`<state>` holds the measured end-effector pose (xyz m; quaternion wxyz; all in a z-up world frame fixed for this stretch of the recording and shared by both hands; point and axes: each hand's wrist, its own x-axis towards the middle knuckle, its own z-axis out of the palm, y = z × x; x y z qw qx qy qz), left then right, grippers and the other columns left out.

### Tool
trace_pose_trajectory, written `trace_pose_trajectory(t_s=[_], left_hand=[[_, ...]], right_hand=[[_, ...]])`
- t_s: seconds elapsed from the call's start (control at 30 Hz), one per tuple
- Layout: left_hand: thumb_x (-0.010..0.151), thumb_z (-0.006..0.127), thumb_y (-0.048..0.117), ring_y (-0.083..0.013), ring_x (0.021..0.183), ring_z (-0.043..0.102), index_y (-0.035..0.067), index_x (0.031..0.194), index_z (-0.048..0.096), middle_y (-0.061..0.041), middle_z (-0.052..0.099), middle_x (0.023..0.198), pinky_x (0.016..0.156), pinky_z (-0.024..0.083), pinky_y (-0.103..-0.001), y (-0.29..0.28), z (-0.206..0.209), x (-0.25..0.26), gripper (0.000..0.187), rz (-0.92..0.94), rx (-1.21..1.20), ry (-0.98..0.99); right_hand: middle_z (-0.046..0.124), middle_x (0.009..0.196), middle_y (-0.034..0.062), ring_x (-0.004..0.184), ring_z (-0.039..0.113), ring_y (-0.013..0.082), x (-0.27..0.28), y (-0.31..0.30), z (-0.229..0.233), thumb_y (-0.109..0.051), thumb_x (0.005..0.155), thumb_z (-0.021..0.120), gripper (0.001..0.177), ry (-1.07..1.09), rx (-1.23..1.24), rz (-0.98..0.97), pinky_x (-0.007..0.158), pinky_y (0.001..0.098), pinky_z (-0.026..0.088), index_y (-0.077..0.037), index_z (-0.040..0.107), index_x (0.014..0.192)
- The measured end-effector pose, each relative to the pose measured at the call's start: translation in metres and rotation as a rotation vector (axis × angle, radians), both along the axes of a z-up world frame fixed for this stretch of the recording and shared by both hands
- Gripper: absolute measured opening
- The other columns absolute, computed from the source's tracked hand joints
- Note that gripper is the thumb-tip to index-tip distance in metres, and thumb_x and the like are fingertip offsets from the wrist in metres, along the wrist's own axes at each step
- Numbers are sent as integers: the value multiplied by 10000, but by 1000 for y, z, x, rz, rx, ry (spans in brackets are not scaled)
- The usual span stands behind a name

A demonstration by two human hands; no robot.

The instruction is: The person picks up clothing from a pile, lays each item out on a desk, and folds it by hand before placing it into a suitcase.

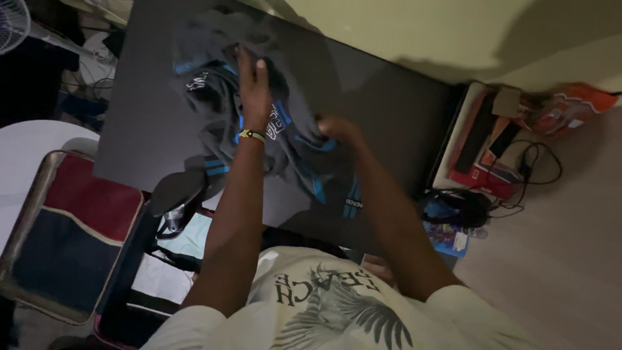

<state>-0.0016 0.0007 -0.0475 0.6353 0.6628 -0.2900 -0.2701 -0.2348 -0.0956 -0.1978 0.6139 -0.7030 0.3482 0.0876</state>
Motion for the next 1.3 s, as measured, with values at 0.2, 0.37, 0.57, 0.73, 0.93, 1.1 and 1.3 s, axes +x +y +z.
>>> trace_pose_trajectory(t_s=[0.2, 0.37, 0.57, 0.73, 0.93, 1.1, 1.3], left_hand=[[981, 578, 151, -391, 1589, 286, 141, 1642, 310, -228, 332, 1690, 1277, 286, -402, 1, -69, -14, 714, -77, 83, -344], [941, 663, 130, -450, 1375, 480, 117, 1479, 512, -224, 409, 1601, 1142, 445, -479, 16, -101, -41, 559, -230, 536, -420], [776, 668, 100, -499, 1208, 519, 11, 1321, 548, -288, 467, 1418, 946, 492, -506, 32, -62, -57, 566, -77, 425, -495], [935, 653, 210, -475, 1109, 593, -7, 1216, 567, -272, 564, 1204, 930, 508, -548, 39, -27, -97, 365, -20, 556, -588], [942, 676, 388, -511, 1017, 600, -44, 1129, 576, -320, 573, 1150, 850, 503, -573, 49, -24, -154, 482, -115, 534, -511], [991, 670, 449, -495, 1084, 588, -64, 1153, 567, -319, 576, 1166, 946, 486, -559, 62, -58, -139, 547, -109, 595, -562], [943, 705, 433, -517, 1194, 491, -84, 1281, 524, -350, 506, 1271, 1029, 394, -576, 70, -53, -138, 643, -69, 588, -631]], right_hand=[[797, 1034, 116, 886, 706, 226, -26, -22, -6, -109, 766, 624, 391, 67, -130, 222, 762, 397, 559, -39, 751, 1130], [766, 981, 204, 841, 735, 302, -33, -13, -2, -210, 775, 686, 335, 375, -316, 340, 746, 447, 564, -20, 768, 1039], [745, 973, 249, 831, 747, 344, -44, -20, -18, -220, 791, 688, 314, 269, -415, 171, 734, 482, 577, -5, 768, 1005], [753, 974, 231, 870, 728, 348, -51, -5, -24, -200, 704, 717, 378, 201, -411, 150, 747, 475, 581, -10, 717, 1030], [741, 987, 210, 848, 718, 380, -52, 22, -24, -324, 777, 760, 328, 242, -405, 196, 760, 486, 552, -70, 769, 985], [735, 808, 201, 698, 705, 369, -76, -6, 1, -375, 795, 810, 339, 361, -827, 77, 669, 500, 553, -37, 779, 806], [672, 698, 219, 626, 667, 383, -106, -27, 101, -287, 802, 855, 319, -1, -1112, -608, 599, 490, 529, -5, 718, 745]])
